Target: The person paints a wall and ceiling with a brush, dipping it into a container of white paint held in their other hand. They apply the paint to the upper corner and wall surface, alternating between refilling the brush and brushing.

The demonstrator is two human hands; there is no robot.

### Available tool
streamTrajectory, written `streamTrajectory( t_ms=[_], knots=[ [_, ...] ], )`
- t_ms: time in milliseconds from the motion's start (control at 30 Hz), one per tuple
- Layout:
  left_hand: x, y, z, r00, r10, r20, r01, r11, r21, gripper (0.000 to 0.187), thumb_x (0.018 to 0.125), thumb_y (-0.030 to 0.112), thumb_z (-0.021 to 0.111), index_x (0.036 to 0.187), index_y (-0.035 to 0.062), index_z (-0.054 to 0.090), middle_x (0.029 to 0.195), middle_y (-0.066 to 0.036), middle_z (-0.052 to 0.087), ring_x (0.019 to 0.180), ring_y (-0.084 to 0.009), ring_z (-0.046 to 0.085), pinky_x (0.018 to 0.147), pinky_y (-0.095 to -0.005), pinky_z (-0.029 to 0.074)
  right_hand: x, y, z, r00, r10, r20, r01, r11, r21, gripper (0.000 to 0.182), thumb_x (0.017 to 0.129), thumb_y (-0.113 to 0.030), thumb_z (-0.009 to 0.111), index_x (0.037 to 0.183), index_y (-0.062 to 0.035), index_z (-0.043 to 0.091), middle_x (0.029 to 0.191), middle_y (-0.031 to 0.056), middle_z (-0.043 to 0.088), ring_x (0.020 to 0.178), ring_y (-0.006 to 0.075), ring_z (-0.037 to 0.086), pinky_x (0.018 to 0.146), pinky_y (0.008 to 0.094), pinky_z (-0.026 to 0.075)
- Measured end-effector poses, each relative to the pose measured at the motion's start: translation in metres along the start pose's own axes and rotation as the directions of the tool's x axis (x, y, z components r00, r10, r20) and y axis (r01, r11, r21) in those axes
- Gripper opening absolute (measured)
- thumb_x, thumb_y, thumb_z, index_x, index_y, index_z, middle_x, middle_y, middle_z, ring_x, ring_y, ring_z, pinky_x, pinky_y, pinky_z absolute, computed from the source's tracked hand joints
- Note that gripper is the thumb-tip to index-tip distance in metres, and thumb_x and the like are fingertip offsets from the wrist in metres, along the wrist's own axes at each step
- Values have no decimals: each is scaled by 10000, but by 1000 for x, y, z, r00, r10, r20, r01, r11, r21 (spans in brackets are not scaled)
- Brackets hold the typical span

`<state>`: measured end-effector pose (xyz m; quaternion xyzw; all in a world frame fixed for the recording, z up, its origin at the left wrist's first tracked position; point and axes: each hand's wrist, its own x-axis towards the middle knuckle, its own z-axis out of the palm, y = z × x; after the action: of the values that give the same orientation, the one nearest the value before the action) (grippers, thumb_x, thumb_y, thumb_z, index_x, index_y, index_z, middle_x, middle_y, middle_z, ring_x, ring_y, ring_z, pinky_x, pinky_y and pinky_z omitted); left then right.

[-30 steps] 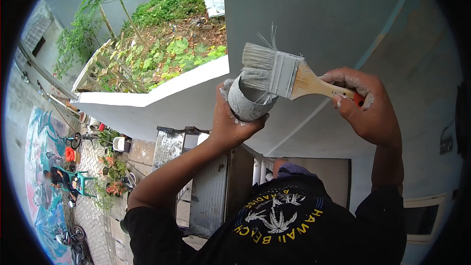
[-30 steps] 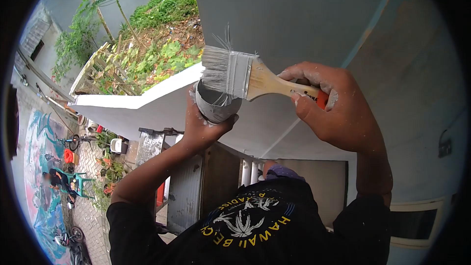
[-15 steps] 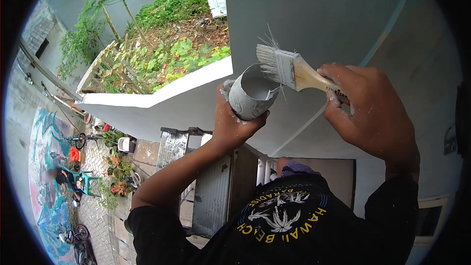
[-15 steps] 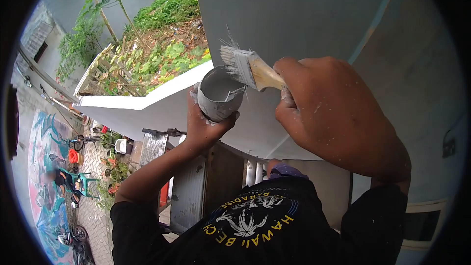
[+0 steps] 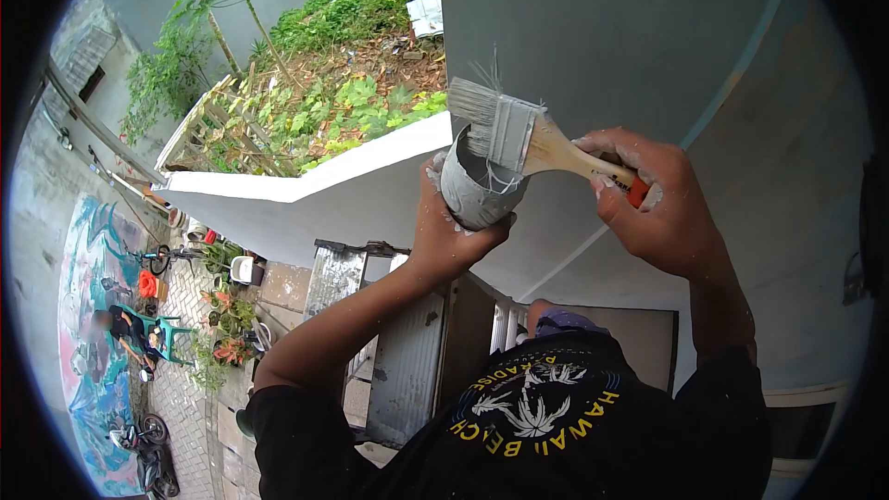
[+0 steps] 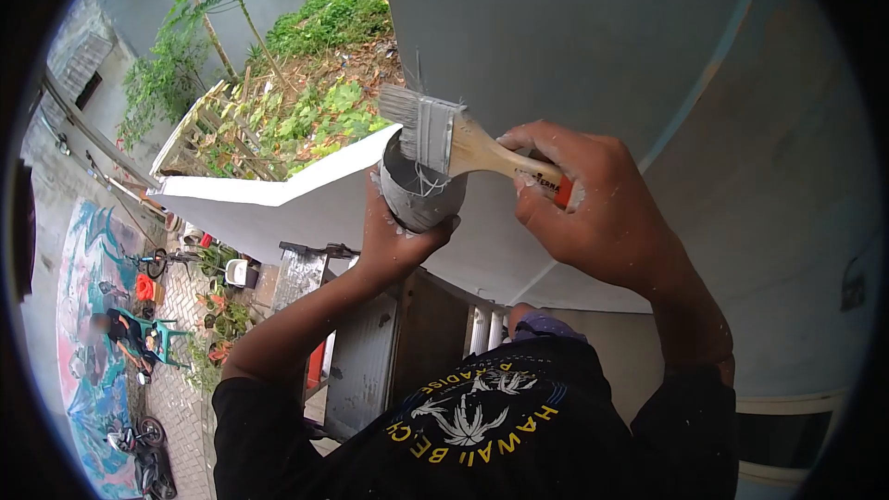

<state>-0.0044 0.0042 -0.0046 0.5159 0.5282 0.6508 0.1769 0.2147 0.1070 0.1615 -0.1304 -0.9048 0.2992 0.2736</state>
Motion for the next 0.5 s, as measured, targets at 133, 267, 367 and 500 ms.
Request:
streamTrajectory(
  t_ms=[133,267,367,500],
  knots=[
    [1,3,0,1000,19,15,-18,998,-60,920,767,201,892,1436,-25,301,1320,-173,541,1230,-250,585,1069,-392,463,-8,10,-21,975,222,24,-224,966,131,306,925,-82,620,1190,58,682,1010,102,729,959,141,664,902,323,546],
    [0,-3,-2,998,41,39,-43,997,58,923,769,198,892,1453,-20,312,1337,-161,532,1242,-245,577,1080,-389,454,-12,7,-34,978,207,-13,-205,975,90,306,915,-79,619,1182,55,685,958,116,729,916,141,673,868,318,554],
    [-1,3,-1,999,-19,28,20,999,-33,921,770,189,893,1461,-18,321,1339,-152,534,1249,-242,576,1089,-387,450,-10,-3,-34,993,112,-38,-114,991,-74,310,894,-70,629,1172,53,689,890,152,726,795,169,687,776,333,563],
    [-2,5,-1,998,14,63,-13,1000,-6,907,776,172,888,1450,-18,312,1337,-162,532,1258,-242,571,1085,-385,455,-1,-22,-23,1000,19,-9,-20,971,-240,348,839,-43,636,1163,67,697,929,208,734,784,240,718,747,361,576]
  ],
)
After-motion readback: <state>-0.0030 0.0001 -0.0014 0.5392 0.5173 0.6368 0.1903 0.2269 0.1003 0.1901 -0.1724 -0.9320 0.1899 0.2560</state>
